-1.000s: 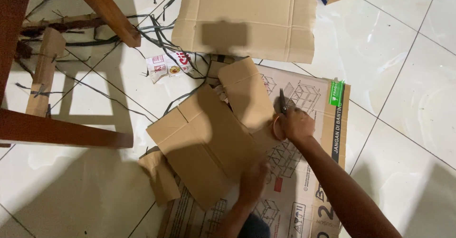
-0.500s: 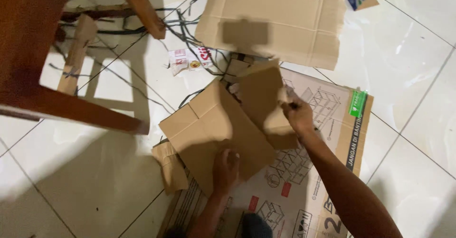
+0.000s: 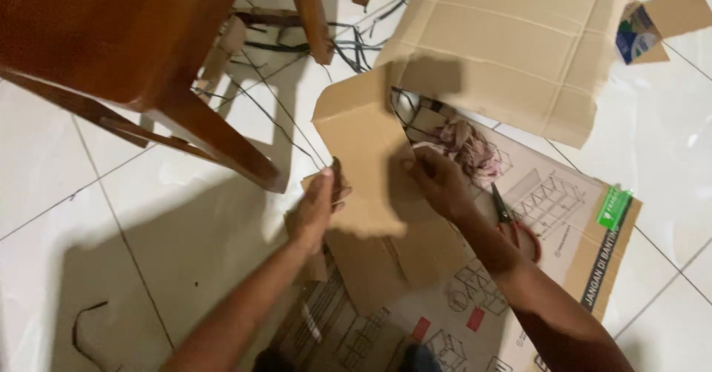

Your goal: Wrapping wooden chair components with cardboard for protection using scissors

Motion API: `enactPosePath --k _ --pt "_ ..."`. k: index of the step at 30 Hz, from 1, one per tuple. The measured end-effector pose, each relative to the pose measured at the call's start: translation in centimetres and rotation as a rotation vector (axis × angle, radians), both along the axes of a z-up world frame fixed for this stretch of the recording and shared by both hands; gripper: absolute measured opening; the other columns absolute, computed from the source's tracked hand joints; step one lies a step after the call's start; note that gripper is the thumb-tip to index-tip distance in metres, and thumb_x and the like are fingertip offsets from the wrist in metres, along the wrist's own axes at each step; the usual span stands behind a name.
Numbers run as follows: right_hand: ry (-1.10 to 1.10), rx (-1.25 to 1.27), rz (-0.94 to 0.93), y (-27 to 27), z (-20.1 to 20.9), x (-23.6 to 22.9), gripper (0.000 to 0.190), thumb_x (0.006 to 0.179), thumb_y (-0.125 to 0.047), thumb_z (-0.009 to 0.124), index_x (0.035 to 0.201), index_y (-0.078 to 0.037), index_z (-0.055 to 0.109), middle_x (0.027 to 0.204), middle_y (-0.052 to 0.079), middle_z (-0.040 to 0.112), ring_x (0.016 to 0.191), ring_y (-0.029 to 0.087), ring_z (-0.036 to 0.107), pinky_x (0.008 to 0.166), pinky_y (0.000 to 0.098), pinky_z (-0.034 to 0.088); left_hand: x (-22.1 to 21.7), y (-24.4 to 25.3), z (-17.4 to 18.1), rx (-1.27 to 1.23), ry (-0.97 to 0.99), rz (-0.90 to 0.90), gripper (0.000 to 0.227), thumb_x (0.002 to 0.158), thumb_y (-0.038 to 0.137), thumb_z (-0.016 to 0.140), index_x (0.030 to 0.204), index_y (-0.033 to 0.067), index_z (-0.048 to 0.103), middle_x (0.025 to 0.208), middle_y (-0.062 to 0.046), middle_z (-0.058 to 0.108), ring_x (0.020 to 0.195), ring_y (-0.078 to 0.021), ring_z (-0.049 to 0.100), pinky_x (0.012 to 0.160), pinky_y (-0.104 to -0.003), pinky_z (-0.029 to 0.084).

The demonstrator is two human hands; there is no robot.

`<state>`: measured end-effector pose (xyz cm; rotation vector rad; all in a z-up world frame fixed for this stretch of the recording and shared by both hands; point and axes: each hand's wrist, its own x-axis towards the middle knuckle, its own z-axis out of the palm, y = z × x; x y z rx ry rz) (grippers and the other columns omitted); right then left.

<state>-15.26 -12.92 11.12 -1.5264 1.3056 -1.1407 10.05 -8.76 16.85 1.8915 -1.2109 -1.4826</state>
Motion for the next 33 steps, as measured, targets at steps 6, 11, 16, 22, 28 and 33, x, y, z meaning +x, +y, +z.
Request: enactPosePath --k 6,11,16,22,28,33 --pt "0.016 0.014 0.315 1.3 3.2 4.9 0.032 0.095 -0.008 0.067 0.124 0.006 0.065 0.113 0.031 0.07 0.111 0.044 0.066 0.103 0.0574 0.048 8.5 0.4 4.2 -0.169 0.306 0.244 0.051 0.091 0.038 0.08 0.126 0.0052 0.063 0.098 -0.013 0.065 0.085 -0.0213 0.062 0.081 -0.045 0.06" --pt "0.223 0.208 0.44 0.7 1.3 10.1 0.034 0.094 -0.03 0.07 0.117 -0.005 0.073 0.096 0.026 0.073 0.089 0.04 0.072 0.081 0.0539 0.053 14.9 2.5 4.9 -0.182 0.124 0.195 0.051 0.097 0.041 0.072 0.112 -0.0055 0.058 0.088 -0.018 0.058 0.086 -0.0321 0.062 0.084 -0.051 0.055" --pt "0.302 0.077 0.406 0.4 2.1 16.4 0.038 0.093 -0.03 0.073 0.126 -0.012 0.067 0.105 0.022 0.076 0.098 0.042 0.074 0.086 0.0517 0.059 21.8 5.0 -5.3 -0.216 0.385 0.492 0.032 0.093 0.024 0.072 0.111 0.002 0.059 0.094 -0.008 0.057 0.087 -0.0215 0.059 0.09 -0.04 0.051" --pt "0.363 -0.382 0.295 -1.3 8.6 24.9 0.073 0.088 -0.04 0.079 0.141 -0.002 0.046 0.121 0.022 0.062 0.104 0.039 0.069 0.085 0.0484 0.058 28.3 1.7 -14.0 -0.343 0.211 0.483 0.015 0.09 0.015 0.062 0.088 0.0048 0.051 0.083 -0.01 0.043 0.078 -0.022 0.047 0.078 -0.04 0.044" --pt "0.259 -0.204 0.049 -3.7 10.3 32.9 0.103 0.08 -0.054 0.085 0.154 -0.008 0.029 0.143 0.02 0.049 0.134 0.042 0.054 0.113 0.0559 0.045 27.8 -3.1 -10.3 -0.507 0.273 0.365 0.058 0.079 0.005 0.056 0.137 0.0031 0.054 0.111 -0.013 0.058 0.107 -0.0279 0.054 0.098 -0.048 0.043" --pt "0.081 -0.446 -0.277 -5.0 9.6 38.7 0.093 0.072 -0.042 0.096 0.14 -0.008 0.043 0.125 0.015 0.059 0.122 0.035 0.063 0.108 0.0494 0.052 28.5 -6.2 -3.9 -0.186 -0.384 -0.009 0.06 0.075 0.038 0.061 0.129 0.0126 0.069 0.114 -0.019 0.073 0.118 -0.0396 0.066 0.103 -0.055 0.048"
